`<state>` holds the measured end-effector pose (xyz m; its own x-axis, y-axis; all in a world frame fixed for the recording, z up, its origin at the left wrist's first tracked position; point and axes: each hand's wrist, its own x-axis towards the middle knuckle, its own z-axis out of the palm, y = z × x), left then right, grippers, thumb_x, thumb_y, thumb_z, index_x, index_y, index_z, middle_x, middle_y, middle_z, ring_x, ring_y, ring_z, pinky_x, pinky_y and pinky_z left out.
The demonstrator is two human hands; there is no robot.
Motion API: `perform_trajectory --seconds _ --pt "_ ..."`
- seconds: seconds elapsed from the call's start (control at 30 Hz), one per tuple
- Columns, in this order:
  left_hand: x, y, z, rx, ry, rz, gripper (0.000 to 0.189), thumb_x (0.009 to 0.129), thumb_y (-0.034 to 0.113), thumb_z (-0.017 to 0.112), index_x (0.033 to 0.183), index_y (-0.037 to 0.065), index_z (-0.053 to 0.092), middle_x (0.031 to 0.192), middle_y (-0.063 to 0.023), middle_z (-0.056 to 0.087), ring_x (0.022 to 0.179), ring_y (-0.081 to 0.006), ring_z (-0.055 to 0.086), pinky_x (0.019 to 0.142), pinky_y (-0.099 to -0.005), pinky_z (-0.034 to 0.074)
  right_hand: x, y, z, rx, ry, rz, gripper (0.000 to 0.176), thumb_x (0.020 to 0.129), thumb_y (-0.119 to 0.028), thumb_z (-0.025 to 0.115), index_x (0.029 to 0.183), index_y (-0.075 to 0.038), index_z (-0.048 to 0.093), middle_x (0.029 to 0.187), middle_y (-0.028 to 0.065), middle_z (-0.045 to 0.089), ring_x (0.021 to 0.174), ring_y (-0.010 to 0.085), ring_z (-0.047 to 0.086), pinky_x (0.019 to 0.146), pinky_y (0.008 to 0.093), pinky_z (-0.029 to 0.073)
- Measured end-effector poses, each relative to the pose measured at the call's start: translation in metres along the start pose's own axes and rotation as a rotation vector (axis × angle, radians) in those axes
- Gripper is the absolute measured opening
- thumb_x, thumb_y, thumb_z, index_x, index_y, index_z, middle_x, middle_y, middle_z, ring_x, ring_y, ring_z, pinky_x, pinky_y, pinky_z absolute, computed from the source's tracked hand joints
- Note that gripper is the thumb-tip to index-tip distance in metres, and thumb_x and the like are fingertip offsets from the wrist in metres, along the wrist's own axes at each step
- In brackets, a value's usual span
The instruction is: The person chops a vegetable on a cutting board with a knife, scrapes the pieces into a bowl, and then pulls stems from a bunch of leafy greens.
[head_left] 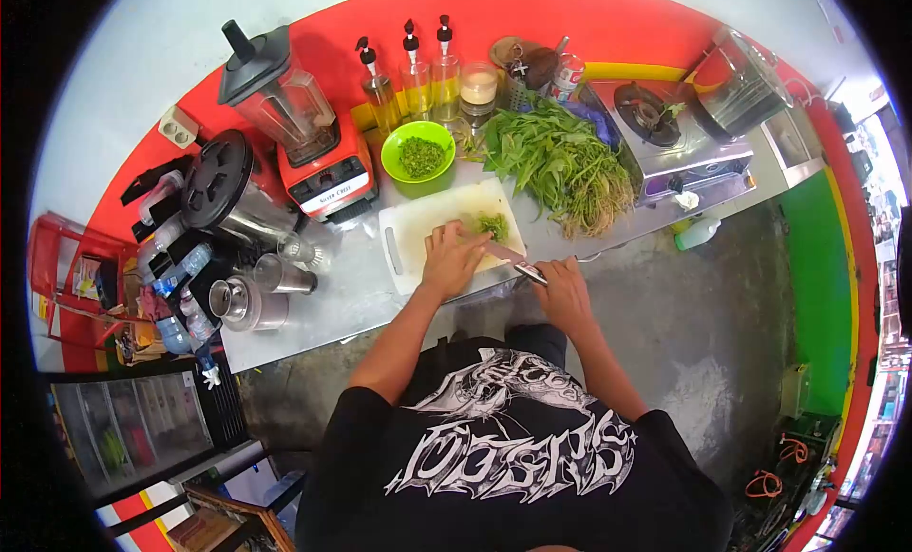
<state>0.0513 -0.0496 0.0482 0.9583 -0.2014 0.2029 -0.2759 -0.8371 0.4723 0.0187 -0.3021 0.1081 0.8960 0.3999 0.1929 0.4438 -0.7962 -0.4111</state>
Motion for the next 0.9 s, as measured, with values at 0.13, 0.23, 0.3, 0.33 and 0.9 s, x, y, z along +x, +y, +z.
perform_trajectory --seconds 0.13,0.23,0.3,0.33,0.9 --pt "0.002 -0.010 0.000 0.054 -0.019 -0.013 0.038 0.100 0.039 0.051 0.133 0.028 0.067 0.130 -0.0148 0.048 0.120 -0.0339 0.040 0.099 -0.0486 0.032 -0.009 0.004 -0.011 -0.002 0.041 -0.002 0.031 0.079 -0.012 0.074 0.107 -0.005 0.067 0.097 0.0131 0.066 0.094 0.0341 0.054 0.085 0.0440 0.044" --pt "0.002 -0.018 0.001 0.104 -0.050 -0.046 0.041 0.100 0.039 0.050 0.137 0.027 0.063 0.133 -0.0151 0.046 0.120 -0.0344 0.040 0.100 -0.0495 0.031 -0.013 0.004 -0.020 0.017 0.019 0.028 0.031 0.079 -0.012 0.073 0.109 -0.004 0.067 0.097 0.0135 0.066 0.094 0.0351 0.054 0.085 0.0444 0.045" --pt "0.000 -0.025 0.007 0.138 -0.057 -0.064 0.043 0.100 0.038 0.050 0.140 0.027 0.060 0.134 -0.0153 0.045 0.120 -0.0347 0.039 0.101 -0.0499 0.031 -0.017 0.009 -0.016 0.025 0.036 0.045 0.030 0.080 -0.012 0.073 0.108 -0.004 0.067 0.096 0.0144 0.067 0.093 0.0360 0.055 0.084 0.0454 0.045" --pt "-0.001 -0.028 0.011 0.163 -0.026 -0.104 0.046 0.100 0.038 0.050 0.143 0.026 0.056 0.135 -0.0156 0.044 0.120 -0.0350 0.039 0.101 -0.0501 0.031 -0.019 0.013 -0.012 0.034 0.053 0.063 0.029 0.080 -0.012 0.072 0.107 -0.004 0.067 0.095 0.0153 0.067 0.092 0.0370 0.055 0.083 0.0464 0.046" --pt "-0.035 0.017 -0.010 -0.035 -0.041 0.211 0.059 0.095 0.037 0.060 0.152 0.033 0.044 0.134 -0.0208 0.043 0.122 -0.0382 0.040 0.105 -0.0486 0.032 0.016 0.006 0.036 0.924 -0.168 0.605 0.029 0.101 -0.026 0.058 0.100 0.002 0.066 0.067 -0.0007 0.057 0.059 0.0082 0.050 0.056 0.0271 0.040"
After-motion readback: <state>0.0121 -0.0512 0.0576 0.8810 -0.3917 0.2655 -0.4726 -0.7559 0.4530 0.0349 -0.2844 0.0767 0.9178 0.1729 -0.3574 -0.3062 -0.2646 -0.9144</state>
